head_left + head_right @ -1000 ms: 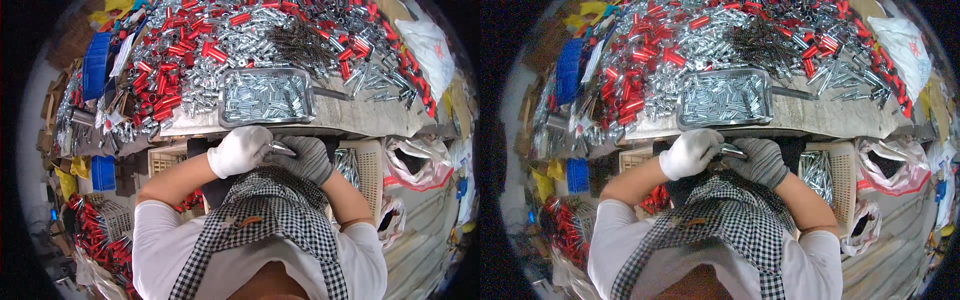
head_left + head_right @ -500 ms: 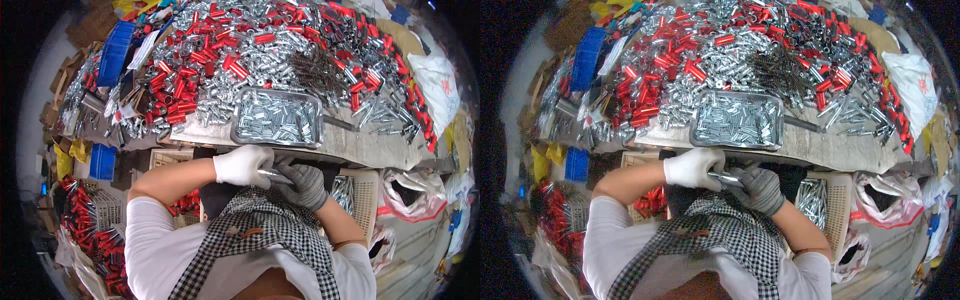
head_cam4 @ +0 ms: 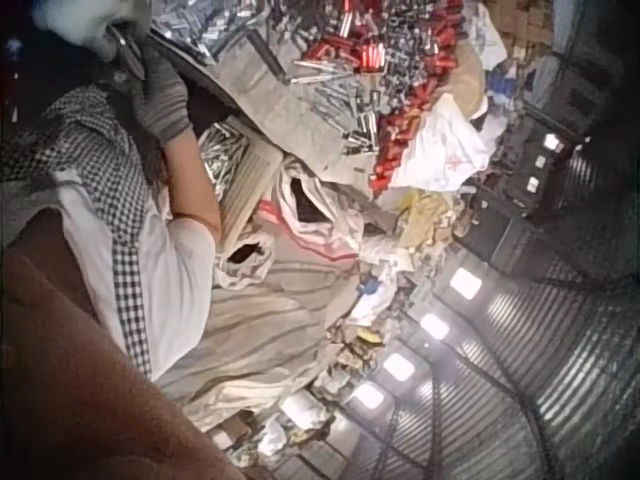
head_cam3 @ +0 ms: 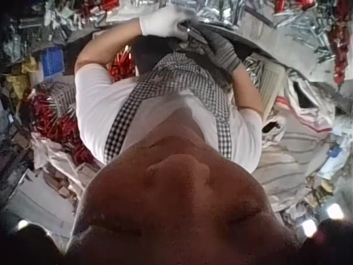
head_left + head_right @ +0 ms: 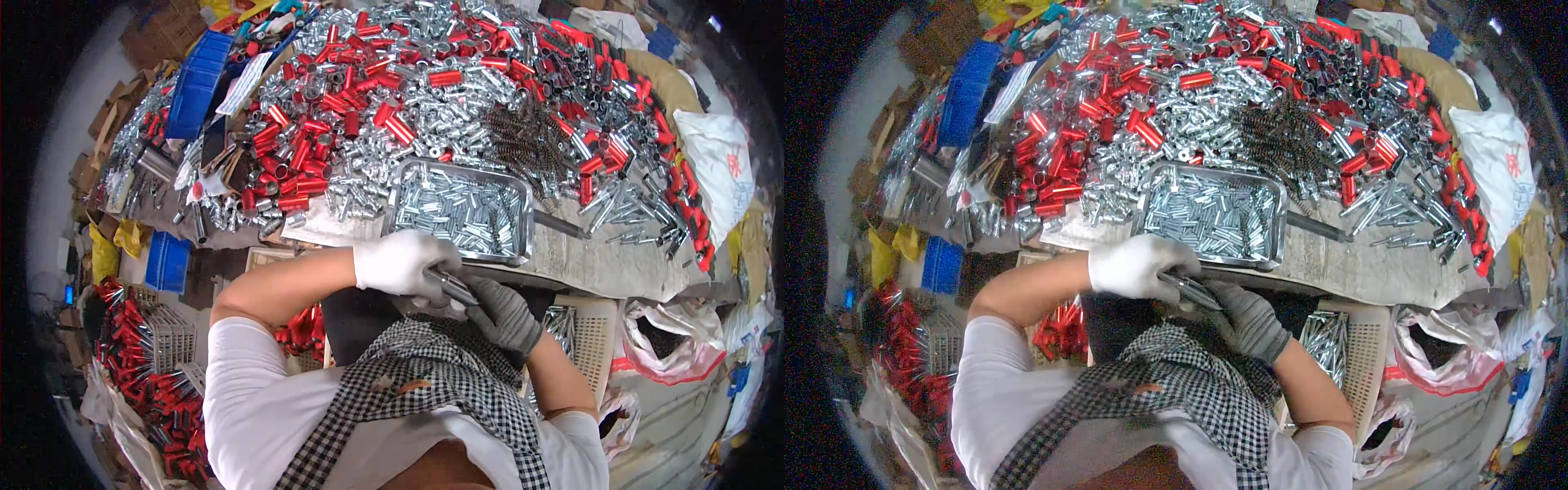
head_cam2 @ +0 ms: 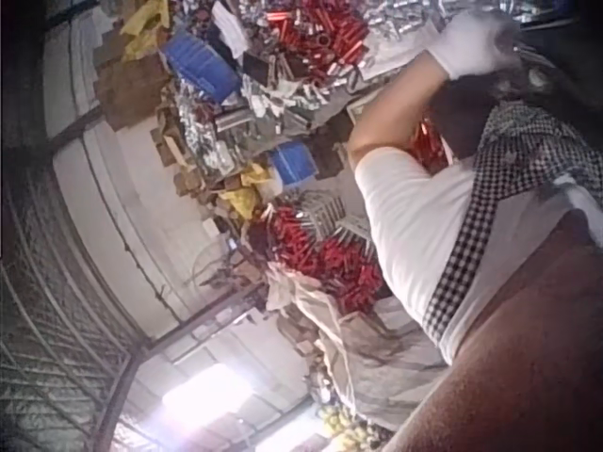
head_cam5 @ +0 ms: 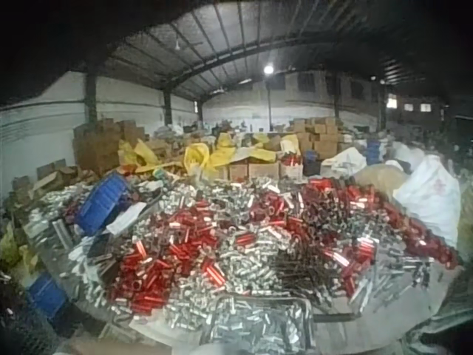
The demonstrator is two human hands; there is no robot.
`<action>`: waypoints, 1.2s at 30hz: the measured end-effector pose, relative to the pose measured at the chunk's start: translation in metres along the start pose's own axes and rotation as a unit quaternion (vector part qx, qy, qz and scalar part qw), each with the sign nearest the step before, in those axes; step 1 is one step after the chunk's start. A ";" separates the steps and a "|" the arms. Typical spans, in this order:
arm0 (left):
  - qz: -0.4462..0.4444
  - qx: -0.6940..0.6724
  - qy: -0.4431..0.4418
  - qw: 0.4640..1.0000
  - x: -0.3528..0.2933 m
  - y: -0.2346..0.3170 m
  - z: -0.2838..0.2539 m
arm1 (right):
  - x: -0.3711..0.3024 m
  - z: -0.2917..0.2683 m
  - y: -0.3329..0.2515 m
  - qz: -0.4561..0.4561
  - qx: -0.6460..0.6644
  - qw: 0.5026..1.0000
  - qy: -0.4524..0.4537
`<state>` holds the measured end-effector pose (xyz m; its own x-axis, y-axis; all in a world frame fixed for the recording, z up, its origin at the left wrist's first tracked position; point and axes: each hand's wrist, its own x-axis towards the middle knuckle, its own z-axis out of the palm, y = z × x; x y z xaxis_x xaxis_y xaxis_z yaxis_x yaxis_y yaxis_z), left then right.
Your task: Assembling small metal sleeves or components using a manual hand press tool and sorting them.
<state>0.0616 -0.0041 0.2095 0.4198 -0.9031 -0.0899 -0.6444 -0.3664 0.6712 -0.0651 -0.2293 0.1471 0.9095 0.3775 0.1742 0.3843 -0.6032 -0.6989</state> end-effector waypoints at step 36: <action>0.157 -0.174 0.344 0.909 -0.008 0.001 -0.007 | -0.004 0.016 -0.043 0.173 0.547 0.813 0.098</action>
<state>0.0622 0.0042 0.2159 0.6271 -0.5536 0.5479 -0.6111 0.0865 0.7868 -0.0879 -0.1939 0.1655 0.9821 0.1347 -0.1315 -0.1736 0.3772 -0.9097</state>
